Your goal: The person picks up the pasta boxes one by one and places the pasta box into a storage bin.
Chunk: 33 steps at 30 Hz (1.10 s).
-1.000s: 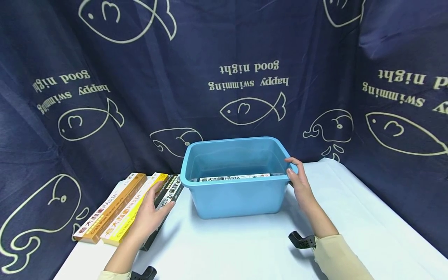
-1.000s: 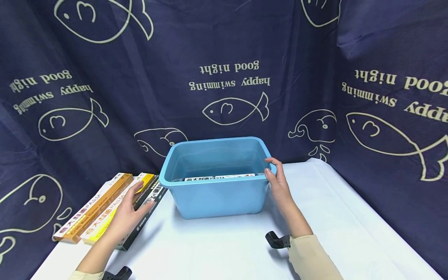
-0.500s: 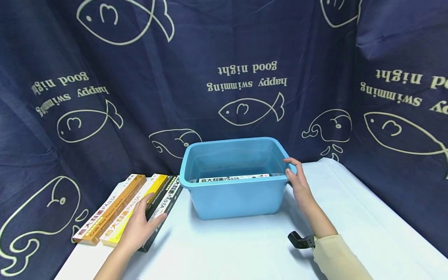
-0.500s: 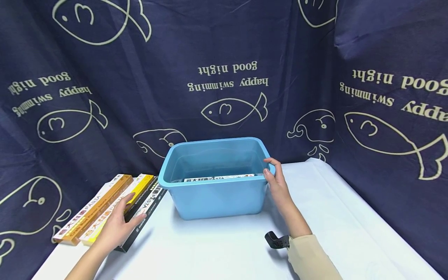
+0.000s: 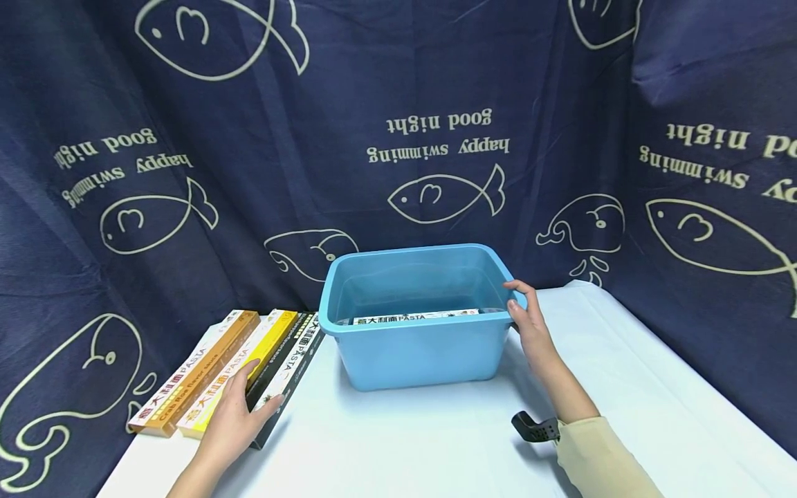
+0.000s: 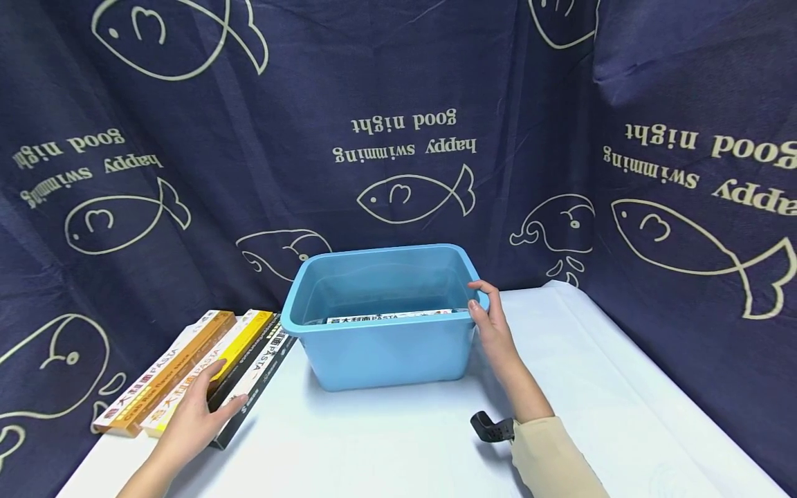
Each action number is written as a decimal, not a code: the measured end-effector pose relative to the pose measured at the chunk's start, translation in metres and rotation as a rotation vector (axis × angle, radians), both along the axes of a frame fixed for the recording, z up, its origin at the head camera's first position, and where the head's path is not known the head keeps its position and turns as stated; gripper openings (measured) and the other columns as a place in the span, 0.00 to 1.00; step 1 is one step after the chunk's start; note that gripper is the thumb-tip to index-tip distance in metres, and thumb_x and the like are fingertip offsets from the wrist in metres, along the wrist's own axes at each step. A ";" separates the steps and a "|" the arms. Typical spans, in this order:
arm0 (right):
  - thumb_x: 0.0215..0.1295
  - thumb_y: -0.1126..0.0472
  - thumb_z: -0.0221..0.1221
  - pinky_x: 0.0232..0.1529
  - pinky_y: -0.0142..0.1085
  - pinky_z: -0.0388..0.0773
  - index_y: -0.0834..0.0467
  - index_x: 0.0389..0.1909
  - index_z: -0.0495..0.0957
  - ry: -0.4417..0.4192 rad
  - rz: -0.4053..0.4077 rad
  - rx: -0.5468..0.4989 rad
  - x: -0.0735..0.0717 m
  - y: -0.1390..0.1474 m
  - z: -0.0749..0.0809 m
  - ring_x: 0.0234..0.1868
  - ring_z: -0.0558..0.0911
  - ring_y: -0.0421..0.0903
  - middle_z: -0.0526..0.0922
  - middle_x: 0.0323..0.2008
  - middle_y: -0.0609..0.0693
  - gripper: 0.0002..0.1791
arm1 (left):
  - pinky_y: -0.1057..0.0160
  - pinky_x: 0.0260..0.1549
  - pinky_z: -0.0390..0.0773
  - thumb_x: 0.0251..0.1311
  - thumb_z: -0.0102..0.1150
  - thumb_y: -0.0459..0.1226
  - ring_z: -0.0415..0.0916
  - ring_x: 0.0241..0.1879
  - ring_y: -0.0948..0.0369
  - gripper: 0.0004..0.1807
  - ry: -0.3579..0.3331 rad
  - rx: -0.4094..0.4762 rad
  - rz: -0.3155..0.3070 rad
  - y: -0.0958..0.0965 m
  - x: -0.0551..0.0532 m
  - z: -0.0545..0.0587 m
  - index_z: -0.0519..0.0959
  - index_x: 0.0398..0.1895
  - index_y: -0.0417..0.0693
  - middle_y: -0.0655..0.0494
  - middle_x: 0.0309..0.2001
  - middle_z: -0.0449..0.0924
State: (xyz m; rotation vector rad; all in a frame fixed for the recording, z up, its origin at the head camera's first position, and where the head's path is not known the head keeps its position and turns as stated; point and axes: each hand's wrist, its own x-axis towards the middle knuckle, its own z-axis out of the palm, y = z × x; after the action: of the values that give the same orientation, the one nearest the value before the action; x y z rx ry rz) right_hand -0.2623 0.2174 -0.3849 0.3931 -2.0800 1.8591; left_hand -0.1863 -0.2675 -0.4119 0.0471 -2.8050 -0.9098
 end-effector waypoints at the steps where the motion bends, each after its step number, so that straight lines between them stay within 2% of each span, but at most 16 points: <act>1: 0.78 0.54 0.40 0.70 0.74 0.45 0.57 0.70 0.54 0.002 0.001 0.001 0.000 0.000 0.000 0.79 0.47 0.66 0.45 0.79 0.59 0.24 | 0.35 0.65 0.62 0.59 0.67 0.50 0.58 0.70 0.35 0.49 -0.015 0.007 0.007 -0.001 0.001 -0.001 0.52 0.76 0.38 0.30 0.72 0.57; 6: 0.78 0.53 0.40 0.70 0.74 0.45 0.57 0.70 0.54 0.004 0.000 0.006 0.000 0.000 -0.001 0.79 0.46 0.65 0.45 0.79 0.59 0.24 | 0.37 0.64 0.65 0.60 0.67 0.50 0.61 0.69 0.35 0.51 -0.082 0.060 0.029 -0.008 0.006 -0.006 0.49 0.76 0.37 0.30 0.71 0.57; 8: 0.78 0.53 0.40 0.71 0.73 0.45 0.57 0.70 0.54 0.003 -0.002 0.006 0.000 0.000 -0.001 0.79 0.46 0.65 0.45 0.79 0.59 0.24 | 0.38 0.64 0.65 0.60 0.67 0.49 0.62 0.69 0.35 0.51 -0.083 0.074 0.028 -0.009 0.007 -0.007 0.49 0.76 0.36 0.30 0.71 0.58; 15: 0.78 0.53 0.40 0.71 0.73 0.45 0.57 0.69 0.54 -0.001 0.000 0.000 0.001 0.000 -0.001 0.79 0.47 0.66 0.46 0.79 0.60 0.24 | 0.39 0.67 0.60 0.57 0.70 0.49 0.58 0.71 0.36 0.55 -0.154 0.106 0.036 -0.012 0.013 -0.007 0.47 0.77 0.35 0.30 0.73 0.57; 21: 0.77 0.52 0.40 0.70 0.74 0.45 0.57 0.70 0.54 0.002 -0.001 0.006 0.000 0.001 -0.003 0.79 0.47 0.66 0.45 0.79 0.60 0.25 | 0.38 0.65 0.61 0.51 0.73 0.52 0.58 0.70 0.37 0.59 -0.210 0.056 0.024 -0.015 0.013 -0.008 0.47 0.76 0.37 0.31 0.73 0.55; 28: 0.77 0.50 0.40 0.71 0.74 0.44 0.55 0.70 0.54 -0.014 -0.007 0.019 0.000 0.001 -0.003 0.80 0.45 0.64 0.45 0.79 0.57 0.26 | 0.35 0.65 0.63 0.43 0.78 0.52 0.58 0.69 0.33 0.66 -0.240 0.005 -0.026 -0.021 0.013 -0.011 0.45 0.77 0.35 0.28 0.72 0.53; 33: 0.77 0.50 0.40 0.70 0.74 0.43 0.56 0.70 0.54 -0.014 -0.014 0.025 -0.001 0.001 -0.004 0.79 0.46 0.65 0.45 0.79 0.57 0.26 | 0.34 0.65 0.63 0.40 0.80 0.52 0.58 0.69 0.33 0.69 -0.260 -0.012 -0.039 -0.023 0.012 -0.013 0.44 0.76 0.33 0.27 0.72 0.52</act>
State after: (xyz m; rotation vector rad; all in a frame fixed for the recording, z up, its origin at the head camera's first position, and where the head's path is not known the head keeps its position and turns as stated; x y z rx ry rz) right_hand -0.2633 0.2187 -0.3885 0.3718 -2.1117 1.8345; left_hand -0.1746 -0.2909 -0.4248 0.1185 -3.0598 -0.9588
